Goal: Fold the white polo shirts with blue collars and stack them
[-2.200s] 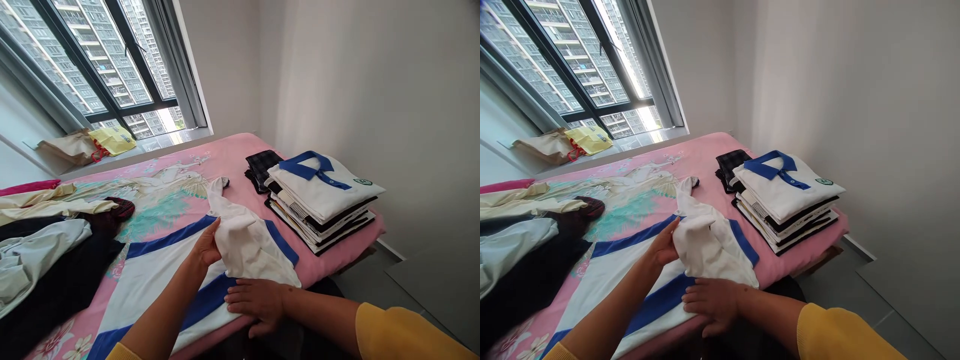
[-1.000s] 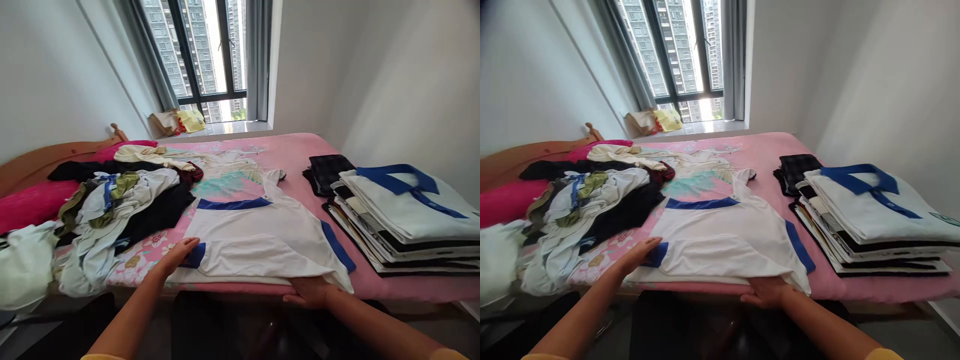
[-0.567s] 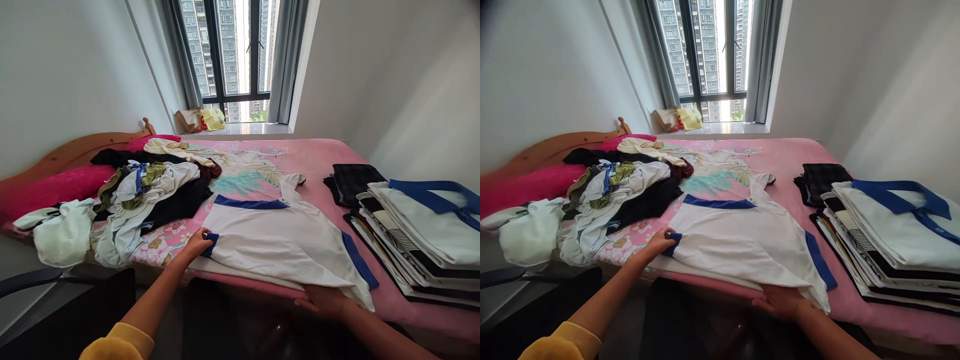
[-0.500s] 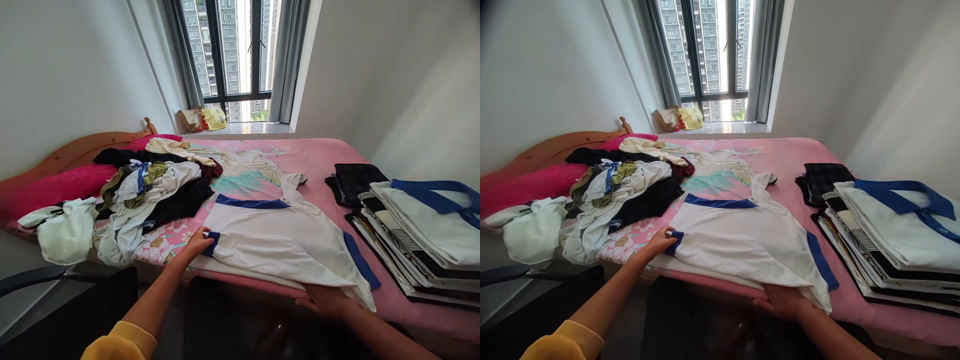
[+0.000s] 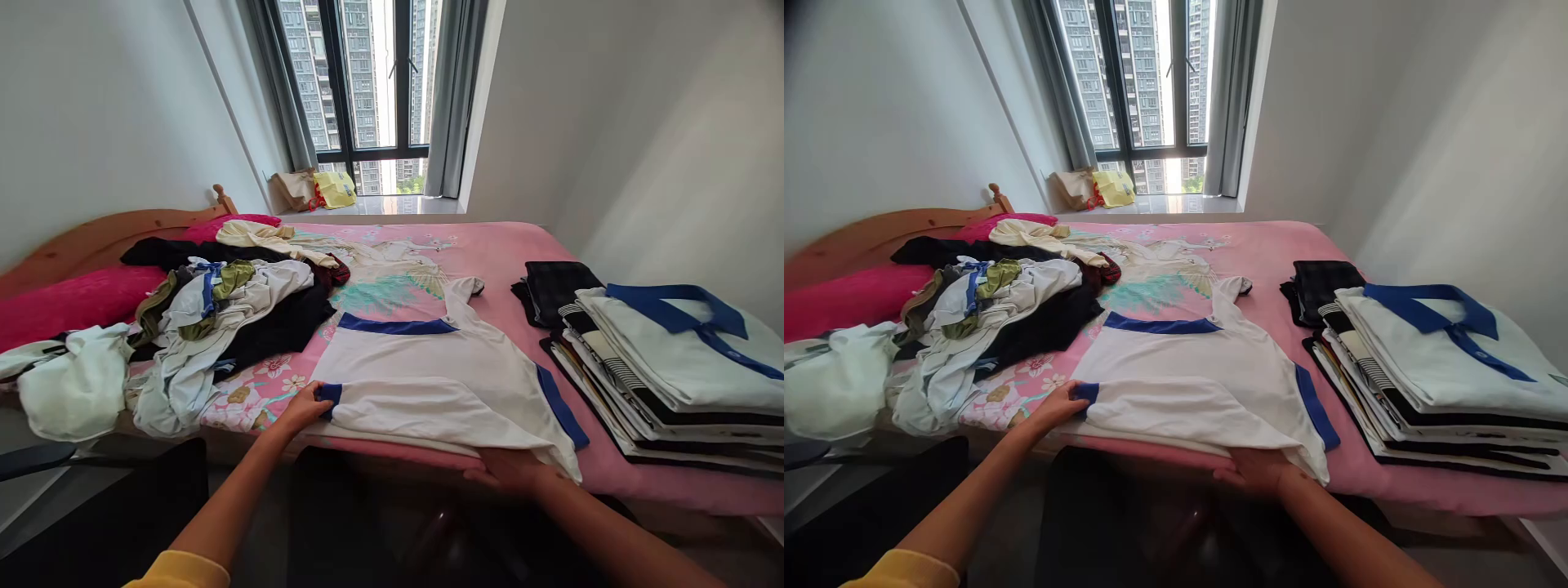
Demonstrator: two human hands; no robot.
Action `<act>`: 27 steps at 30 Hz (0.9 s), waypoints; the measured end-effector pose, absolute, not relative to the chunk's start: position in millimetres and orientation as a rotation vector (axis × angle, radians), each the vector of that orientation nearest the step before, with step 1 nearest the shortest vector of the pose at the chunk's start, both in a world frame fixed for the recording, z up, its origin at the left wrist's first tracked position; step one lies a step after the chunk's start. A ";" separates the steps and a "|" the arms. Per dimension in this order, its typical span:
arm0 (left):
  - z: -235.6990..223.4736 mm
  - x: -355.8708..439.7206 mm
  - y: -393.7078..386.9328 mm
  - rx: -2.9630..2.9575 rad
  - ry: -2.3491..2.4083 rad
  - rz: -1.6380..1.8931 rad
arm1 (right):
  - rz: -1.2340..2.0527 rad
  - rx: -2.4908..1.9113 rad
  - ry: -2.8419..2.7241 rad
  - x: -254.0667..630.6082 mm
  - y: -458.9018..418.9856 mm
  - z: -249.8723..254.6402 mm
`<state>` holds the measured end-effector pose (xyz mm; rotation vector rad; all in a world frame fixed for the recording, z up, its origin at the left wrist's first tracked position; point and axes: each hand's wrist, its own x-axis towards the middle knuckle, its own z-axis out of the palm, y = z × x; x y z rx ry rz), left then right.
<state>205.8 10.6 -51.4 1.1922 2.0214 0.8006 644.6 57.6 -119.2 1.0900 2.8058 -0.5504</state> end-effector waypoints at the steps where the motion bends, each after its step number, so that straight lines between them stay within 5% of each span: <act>1: -53.1 205.0 9.4 1.224 2.037 0.796 | -0.540 1.092 2.809 644.8 57.6 -120.8; 7: -46.2 224.1 -1.6 1.516 2.239 0.934 | -0.535 1.062 2.807 644.8 59.5 -123.8; 11: -46.5 264.8 -3.0 2.219 1.934 0.991 | -0.542 1.057 2.841 642.7 58.3 -112.5; 14: -57.1 289.9 2.4 2.489 1.702 0.749 | -0.555 1.092 2.839 641.6 56.8 -107.5; 19: -76.8 295.1 4.8 2.241 2.149 0.277 | -0.585 1.077 2.862 641.1 57.0 -108.0; 27: -82.7 288.4 8.1 2.209 2.205 0.050 | -0.459 1.198 3.016 642.8 53.0 -95.7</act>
